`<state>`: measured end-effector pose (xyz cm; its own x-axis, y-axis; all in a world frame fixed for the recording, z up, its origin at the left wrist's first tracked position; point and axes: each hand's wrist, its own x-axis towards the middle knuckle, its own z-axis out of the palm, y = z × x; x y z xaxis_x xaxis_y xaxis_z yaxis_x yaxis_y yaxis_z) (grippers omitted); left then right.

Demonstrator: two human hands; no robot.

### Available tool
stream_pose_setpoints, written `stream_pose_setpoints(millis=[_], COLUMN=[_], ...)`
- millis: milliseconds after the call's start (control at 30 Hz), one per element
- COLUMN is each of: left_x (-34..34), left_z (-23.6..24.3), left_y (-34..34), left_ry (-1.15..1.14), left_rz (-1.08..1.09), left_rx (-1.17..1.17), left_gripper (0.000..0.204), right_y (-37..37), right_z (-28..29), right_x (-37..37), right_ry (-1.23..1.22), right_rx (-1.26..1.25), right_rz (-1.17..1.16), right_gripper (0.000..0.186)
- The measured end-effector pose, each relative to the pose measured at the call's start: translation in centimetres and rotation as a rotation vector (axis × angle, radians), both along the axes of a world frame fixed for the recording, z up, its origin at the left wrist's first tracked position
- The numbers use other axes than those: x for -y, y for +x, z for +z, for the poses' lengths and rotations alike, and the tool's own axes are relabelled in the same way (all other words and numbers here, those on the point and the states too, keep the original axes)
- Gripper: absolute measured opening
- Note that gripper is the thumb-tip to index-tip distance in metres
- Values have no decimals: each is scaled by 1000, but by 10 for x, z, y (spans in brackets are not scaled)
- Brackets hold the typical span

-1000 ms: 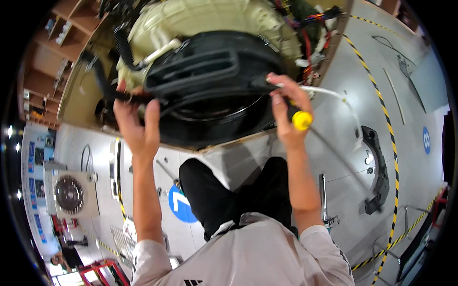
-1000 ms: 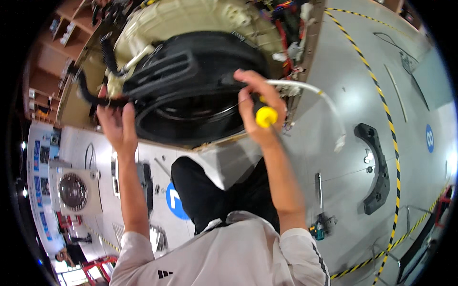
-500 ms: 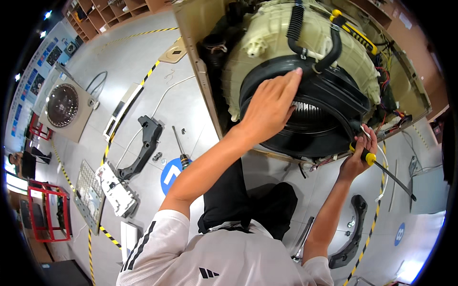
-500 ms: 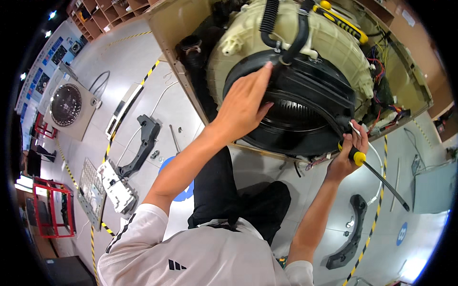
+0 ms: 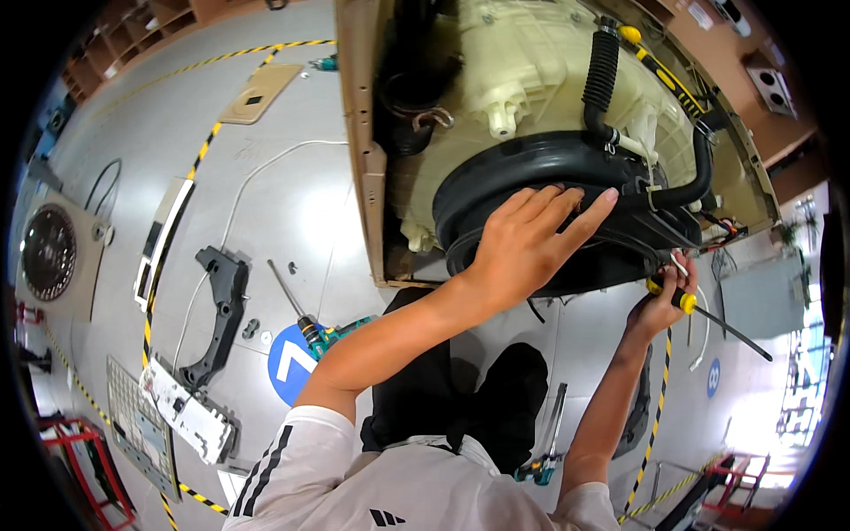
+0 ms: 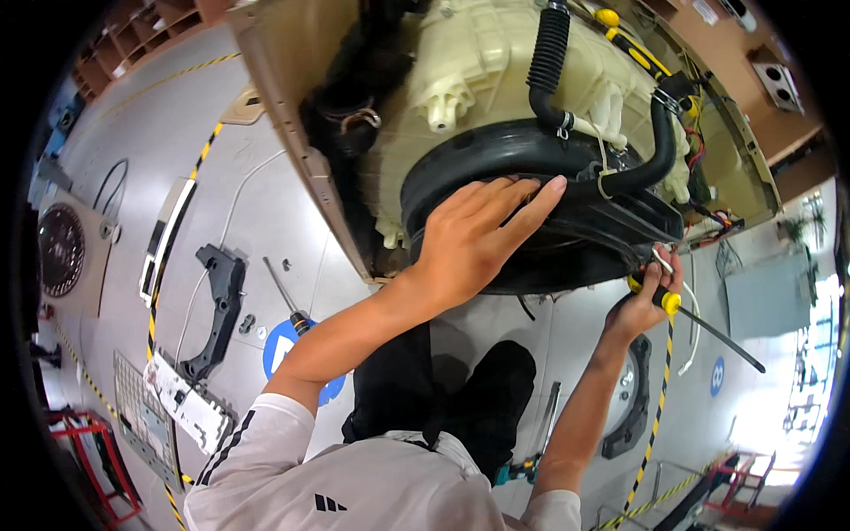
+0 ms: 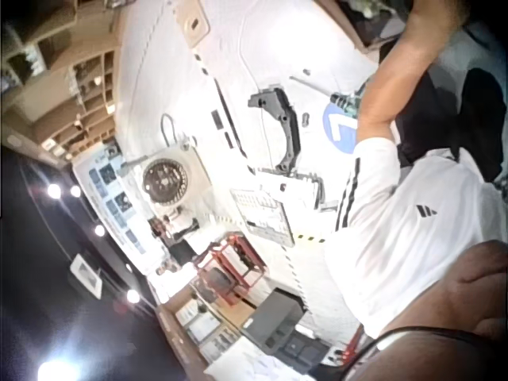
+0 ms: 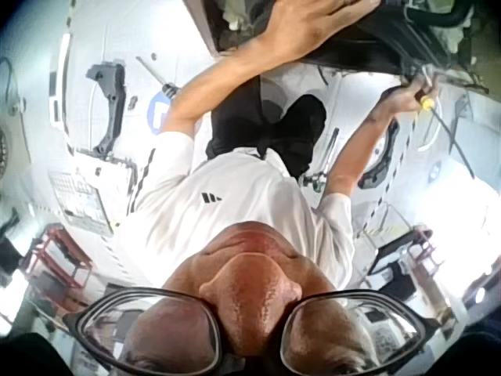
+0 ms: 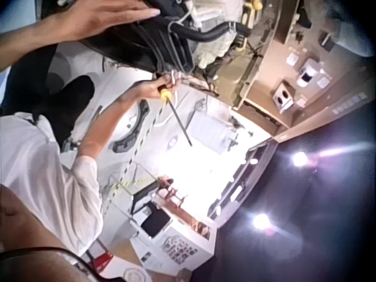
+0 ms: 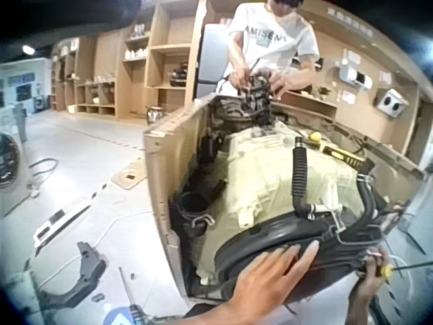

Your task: The person repairs a washing machine by using pliers to detach a hose clamp from a rubber gasket, unscrewing a screw with a screwdriver, and pulling the gasket off the drum.

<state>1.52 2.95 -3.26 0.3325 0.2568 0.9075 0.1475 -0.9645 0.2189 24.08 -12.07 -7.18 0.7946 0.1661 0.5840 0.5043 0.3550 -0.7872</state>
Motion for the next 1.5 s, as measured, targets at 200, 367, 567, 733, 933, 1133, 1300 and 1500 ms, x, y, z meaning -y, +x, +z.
stream_pose_setpoints(millis=[200, 367, 567, 733, 933, 1133, 1300, 1500], left_x=[-11, -22, -34, -20, -9, 8, 5, 14], left_z=[-7, -1, -13, -40, -54, -55, -56, -54], left_y=[-1, -5, -5, -34, -34, -36, -41, -38], left_ry=[24, -86, -8, -34, -222, -246, -283, -221], left_rz=[-51, -180, -225, 50, 185, 237, 244, 310], left_rx=[-6, -84, -42, -143, -127, -164, -222, -309], left_gripper=[56, 55, 64, 59, 55, 54, 47, 42], right_y=[-4, 7, 1, 6, 21, 34, 49, 38], right_z=[8, 5, 4, 6, 0, -8, -19, -88], right_x=[-8, -2, 4, 1, 2, 15, 33, 47], right_ry=[-67, -38, -62, -18, 91, 138, 79, -311], right_rx=[3, -31, -80, 18, -12, 10, -85, -290], right_rz=[-147, -139, -100, 91, 216, 335, 247, 96], right_gripper=[31, 33, 32, 32, 28, 27, 29, 32])
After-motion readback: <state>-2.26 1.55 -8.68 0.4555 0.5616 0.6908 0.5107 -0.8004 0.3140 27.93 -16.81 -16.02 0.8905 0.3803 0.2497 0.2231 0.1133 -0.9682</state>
